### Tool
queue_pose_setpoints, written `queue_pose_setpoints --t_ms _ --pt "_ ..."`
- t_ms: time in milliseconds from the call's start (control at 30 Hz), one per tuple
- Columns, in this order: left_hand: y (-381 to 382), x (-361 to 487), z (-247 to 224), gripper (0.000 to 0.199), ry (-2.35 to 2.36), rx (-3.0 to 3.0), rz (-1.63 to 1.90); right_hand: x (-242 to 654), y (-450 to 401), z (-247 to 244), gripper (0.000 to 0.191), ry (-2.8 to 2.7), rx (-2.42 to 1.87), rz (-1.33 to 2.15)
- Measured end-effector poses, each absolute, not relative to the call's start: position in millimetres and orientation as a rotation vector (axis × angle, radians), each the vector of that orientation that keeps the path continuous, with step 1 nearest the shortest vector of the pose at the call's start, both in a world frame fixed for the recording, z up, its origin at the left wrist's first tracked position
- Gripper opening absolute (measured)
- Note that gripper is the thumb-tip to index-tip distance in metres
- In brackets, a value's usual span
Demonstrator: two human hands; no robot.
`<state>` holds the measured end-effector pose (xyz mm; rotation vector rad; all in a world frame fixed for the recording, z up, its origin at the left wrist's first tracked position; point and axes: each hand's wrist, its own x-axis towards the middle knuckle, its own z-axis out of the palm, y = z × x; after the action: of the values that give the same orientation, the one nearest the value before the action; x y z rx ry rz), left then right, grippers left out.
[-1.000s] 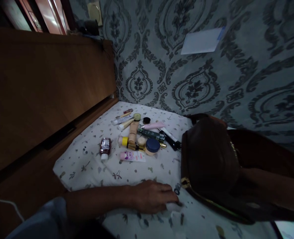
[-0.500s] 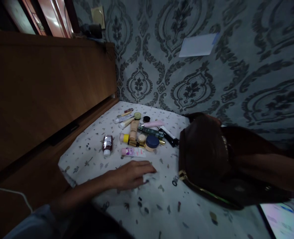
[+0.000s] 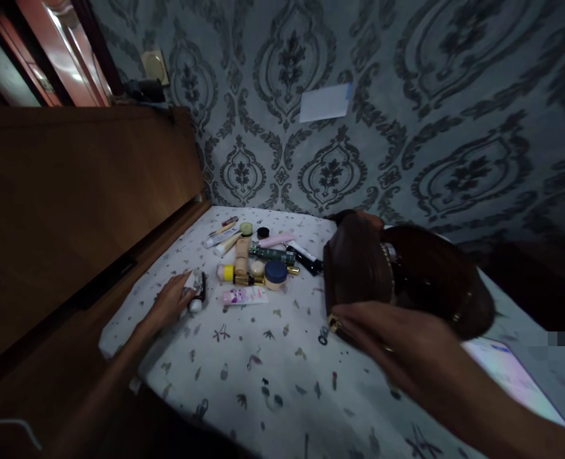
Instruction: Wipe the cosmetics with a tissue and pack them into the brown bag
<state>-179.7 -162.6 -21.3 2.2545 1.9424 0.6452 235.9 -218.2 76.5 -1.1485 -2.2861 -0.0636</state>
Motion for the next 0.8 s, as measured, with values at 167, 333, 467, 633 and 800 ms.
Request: queue_pose_setpoints --t_ms 167,333,467,633,800 --pt "-153 -179 -24 0.056 1.910 2.221 0.575 163 -218 38 0.028 -2.377 -0.991 0.584" --pt "-141 -174 -19 0.065 1.864 2.155 0.475 93 -219 0 0.024 -2.210 -0.959 1.021" --pt "-150 -161 -16 0.051 1.966 2.139 0.489 58 -214 -10 0.030 -2.034 -1.025 1.224" --pt "-166 -147 -16 0.039 2.099 2.090 0.620 40 -218 -15 0.039 -1.939 -1.102 1.288" --pt "-175 -142 -20 0.035 2.119 1.939 1.075 29 -226 -32 0.042 -1.862 -1.057 1.318"
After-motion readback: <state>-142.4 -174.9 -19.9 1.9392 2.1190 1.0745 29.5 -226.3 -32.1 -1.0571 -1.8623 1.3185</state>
